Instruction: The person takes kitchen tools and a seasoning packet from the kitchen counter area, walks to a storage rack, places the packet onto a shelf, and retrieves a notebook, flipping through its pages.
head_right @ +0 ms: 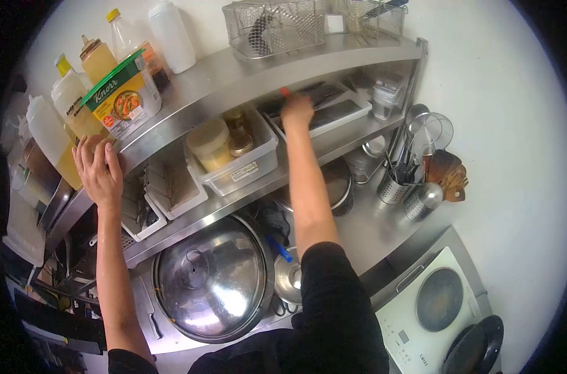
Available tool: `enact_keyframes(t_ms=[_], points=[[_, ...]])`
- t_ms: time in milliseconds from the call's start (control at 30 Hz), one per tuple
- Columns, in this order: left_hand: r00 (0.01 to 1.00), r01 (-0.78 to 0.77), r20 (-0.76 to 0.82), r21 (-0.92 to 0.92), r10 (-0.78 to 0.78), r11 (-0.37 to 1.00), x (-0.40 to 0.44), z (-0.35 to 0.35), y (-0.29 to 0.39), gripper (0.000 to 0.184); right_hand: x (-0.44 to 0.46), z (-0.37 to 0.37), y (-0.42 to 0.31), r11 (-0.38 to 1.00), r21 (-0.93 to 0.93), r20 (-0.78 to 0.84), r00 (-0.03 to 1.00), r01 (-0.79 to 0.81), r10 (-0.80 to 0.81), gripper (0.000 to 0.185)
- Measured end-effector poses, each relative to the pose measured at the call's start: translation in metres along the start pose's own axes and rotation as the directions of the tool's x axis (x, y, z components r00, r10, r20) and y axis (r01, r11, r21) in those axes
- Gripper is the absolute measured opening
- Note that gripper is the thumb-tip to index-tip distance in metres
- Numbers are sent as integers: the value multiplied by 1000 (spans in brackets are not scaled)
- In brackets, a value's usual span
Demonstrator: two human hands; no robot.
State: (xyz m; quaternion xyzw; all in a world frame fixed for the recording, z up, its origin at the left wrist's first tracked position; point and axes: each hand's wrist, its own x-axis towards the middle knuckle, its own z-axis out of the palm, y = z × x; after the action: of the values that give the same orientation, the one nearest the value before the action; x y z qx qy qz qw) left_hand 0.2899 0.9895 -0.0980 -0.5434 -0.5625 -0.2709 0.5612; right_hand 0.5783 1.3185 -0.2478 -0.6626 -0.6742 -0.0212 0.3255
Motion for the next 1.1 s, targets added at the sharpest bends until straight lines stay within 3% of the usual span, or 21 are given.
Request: enact_keyframes(t_ms=[33,67,233,300,533,567,600,633,667,733,767,800,833,867,900,933,967,1000,1033,1067,1100], points=[[1000,-3,3,-3,3,1000,0,0,0,19,-3,-6,6,979,-203,38,999,32,-25,30],[1000,4,4,-1,-4,1000,0,0,-1,19,-8,-12,13,959,-280,106,994,47,-18,31],[1000,17,-25,-12,-17,1000,-1,2,0,19,-16,-21,18,913,-403,316,945,59,79,30],[1000,19,-22,-16,-20,1000,0,2,1,19,-6,-13,16,910,-414,455,865,-5,212,31],[997,35,-60,-37,-37,999,-5,8,-7,20,3,3,47,916,-389,286,958,94,23,36],[993,62,-99,-50,-67,997,-2,5,-3,18,6,14,59,885,-401,310,944,234,-110,37],[986,88,-136,-65,-97,994,-4,13,-4,21,29,55,79,918,-377,290,957,122,-8,40],[988,78,-128,-32,-81,996,-8,18,-6,23,35,48,83,969,-198,406,912,148,-56,41],[993,102,-46,-172,-111,980,-10,17,-8,24,39,50,81,971,-145,384,915,193,-124,42],[996,49,-73,-80,-55,996,-8,9,-11,27,51,56,92,986,54,276,946,160,-169,43],[988,78,-122,-119,-93,990,-8,7,-11,29,67,59,104,959,280,219,969,54,-118,44],[977,167,-93,-220,-191,961,-11,28,-11,32,77,55,117,814,573,187,982,-99,-12,46],[952,141,-245,-182,-184,973,-12,28,-11,30,82,47,123,581,788,189,978,-204,86,48],[971,113,-159,-368,-181,923,-11,5,-17,29,82,36,126,377,891,210,966,-251,149,50],[963,76,-171,-571,-209,818,-16,13,-23,26,79,24,133,256,933,212,962,-252,174,52],[968,72,-142,-637,-209,767,-18,16,-25,25,54,-1,126,274,891,335,932,-361,138,49],[948,15,-225,-676,-226,737,-23,13,-28,23,15,-38,106,304,834,452,886,-460,99,46],[885,39,-288,-737,-365,675,-35,6,-18,25,-7,-43,107,310,852,423,904,-422,66,43],[932,13,-197,-821,-305,571,-57,-28,-24,24,-29,-47,108,315,869,393,919,-383,34,40],[954,-42,-221,-771,-204,635,-87,-64,-28,15,-51,-51,109,317,884,362,932,-344,1,39],[977,-43,-182,-672,-108,740,-121,-95,-29,14,-62,-49,108,94,866,479,868,-492,130,43]])
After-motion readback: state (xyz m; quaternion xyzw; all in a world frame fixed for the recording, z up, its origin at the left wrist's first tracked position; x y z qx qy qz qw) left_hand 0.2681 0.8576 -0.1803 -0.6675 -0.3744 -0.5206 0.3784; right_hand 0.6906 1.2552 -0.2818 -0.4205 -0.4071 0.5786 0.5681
